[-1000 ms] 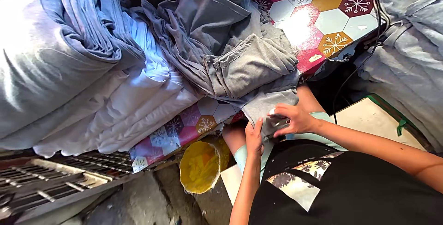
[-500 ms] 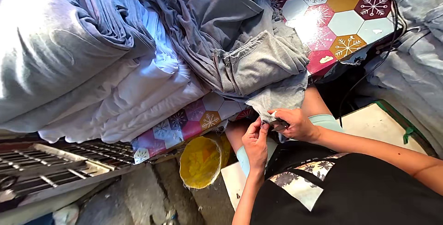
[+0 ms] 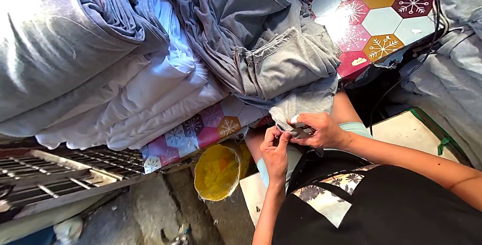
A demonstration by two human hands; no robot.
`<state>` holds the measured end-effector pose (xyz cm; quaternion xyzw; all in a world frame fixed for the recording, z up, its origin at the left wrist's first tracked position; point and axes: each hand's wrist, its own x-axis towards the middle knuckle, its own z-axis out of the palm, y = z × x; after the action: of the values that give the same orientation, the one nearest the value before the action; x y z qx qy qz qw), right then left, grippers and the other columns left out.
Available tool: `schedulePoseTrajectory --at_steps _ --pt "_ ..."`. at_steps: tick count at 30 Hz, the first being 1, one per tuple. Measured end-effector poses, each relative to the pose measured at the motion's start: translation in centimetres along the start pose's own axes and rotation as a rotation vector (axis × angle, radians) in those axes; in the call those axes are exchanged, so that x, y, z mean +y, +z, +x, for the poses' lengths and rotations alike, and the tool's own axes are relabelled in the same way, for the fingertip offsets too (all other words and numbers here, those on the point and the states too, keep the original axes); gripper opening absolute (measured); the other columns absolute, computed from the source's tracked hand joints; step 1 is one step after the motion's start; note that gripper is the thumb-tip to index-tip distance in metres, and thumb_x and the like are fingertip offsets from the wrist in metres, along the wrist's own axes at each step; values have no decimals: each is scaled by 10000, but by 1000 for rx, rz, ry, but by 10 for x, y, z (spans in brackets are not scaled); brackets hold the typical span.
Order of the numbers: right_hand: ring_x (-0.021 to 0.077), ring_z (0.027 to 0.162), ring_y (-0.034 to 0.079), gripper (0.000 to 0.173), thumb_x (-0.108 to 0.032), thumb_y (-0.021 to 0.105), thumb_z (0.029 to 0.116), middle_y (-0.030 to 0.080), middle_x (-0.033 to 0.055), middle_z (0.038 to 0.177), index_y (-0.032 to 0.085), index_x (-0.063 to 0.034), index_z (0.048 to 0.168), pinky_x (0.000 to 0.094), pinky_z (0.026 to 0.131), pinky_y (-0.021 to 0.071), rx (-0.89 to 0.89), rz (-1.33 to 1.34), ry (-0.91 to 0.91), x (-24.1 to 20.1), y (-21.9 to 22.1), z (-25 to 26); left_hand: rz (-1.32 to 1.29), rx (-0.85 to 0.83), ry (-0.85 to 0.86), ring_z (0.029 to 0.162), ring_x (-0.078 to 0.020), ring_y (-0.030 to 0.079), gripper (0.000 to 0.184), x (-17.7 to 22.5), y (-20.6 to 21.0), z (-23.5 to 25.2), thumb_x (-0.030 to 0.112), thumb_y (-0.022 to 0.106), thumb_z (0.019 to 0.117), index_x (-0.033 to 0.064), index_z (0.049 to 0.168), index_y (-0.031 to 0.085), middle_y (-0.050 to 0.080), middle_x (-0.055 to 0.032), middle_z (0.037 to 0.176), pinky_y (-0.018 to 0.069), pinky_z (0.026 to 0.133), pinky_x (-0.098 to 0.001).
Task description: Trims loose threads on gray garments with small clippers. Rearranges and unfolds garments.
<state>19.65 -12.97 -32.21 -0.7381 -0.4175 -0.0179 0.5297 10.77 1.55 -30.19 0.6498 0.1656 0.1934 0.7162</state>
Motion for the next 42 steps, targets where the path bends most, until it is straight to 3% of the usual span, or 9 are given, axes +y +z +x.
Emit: schedulePoseTrajectory --at_steps 8,15,20,26,28,31,35,39,42 --pt "-10 670 554 199 -144 640 956 649 15 745 711 -8 829 165 613 445 -124 231 252 -1 -15 12 102 30 45 899 -29 648 156 3 -3 14 -36 562 881 78 776 580 685 -3 977 548 754 -192" --pt "-29 623 528 170 -175 783 892 639 -29 730 709 -48 807 153 570 430 -18 327 449 -14 -14 15 60 -24 -49 898 -44 684 229 10 10 12 -14 731 863 4 1059 614 694 -13 1013 596 827 -224" --pt "-41 774 615 134 -154 724 948 716 -18 865 767 -40 891 157 719 507 -90 411 531 -14 -15 10 76 -3 -96 909 -68 692 55 8 7 12 -45 694 888 -21 917 734 733 -64 1030 586 807 -219" --pt "-21 505 422 185 -111 575 1039 506 -69 622 626 -82 863 153 496 376 37 574 691 -11 -31 22 -52 107 -19 746 -53 676 146 5 9 20 -49 445 1013 86 976 487 679 12 851 586 703 -219" --pt "-13 489 411 204 -135 554 1054 498 -66 614 613 -96 863 155 480 369 91 582 731 -11 -31 23 4 71 68 784 -27 651 115 -4 10 19 2 514 1013 91 1070 470 654 35 902 567 728 -202" --pt "39 582 511 191 -138 559 1046 540 -6 677 599 -45 884 224 571 457 39 409 620 -16 -26 17 201 -39 158 1011 -57 645 587 -20 14 8 182 784 846 -64 1262 451 638 -69 1107 560 897 -252" --pt "-10 611 472 207 -147 583 1021 525 -37 695 620 -38 849 172 586 415 38 334 504 -14 -17 2 -33 11 10 854 -48 700 338 -20 11 9 -113 624 875 32 1138 467 711 30 901 603 796 -263" --pt "7 517 447 233 -214 534 1067 502 -63 634 605 -96 879 196 503 399 132 538 788 5 -43 19 -53 -281 -332 804 -83 708 253 -11 -26 36 -15 580 945 -5 1197 598 735 2 849 601 799 -296" --pt "17 498 479 274 -191 540 1071 522 -45 604 565 -87 819 197 486 414 56 590 927 23 -50 36 53 -421 -366 765 -57 679 104 -16 -25 50 51 630 951 24 1009 712 720 12 812 580 763 -261"
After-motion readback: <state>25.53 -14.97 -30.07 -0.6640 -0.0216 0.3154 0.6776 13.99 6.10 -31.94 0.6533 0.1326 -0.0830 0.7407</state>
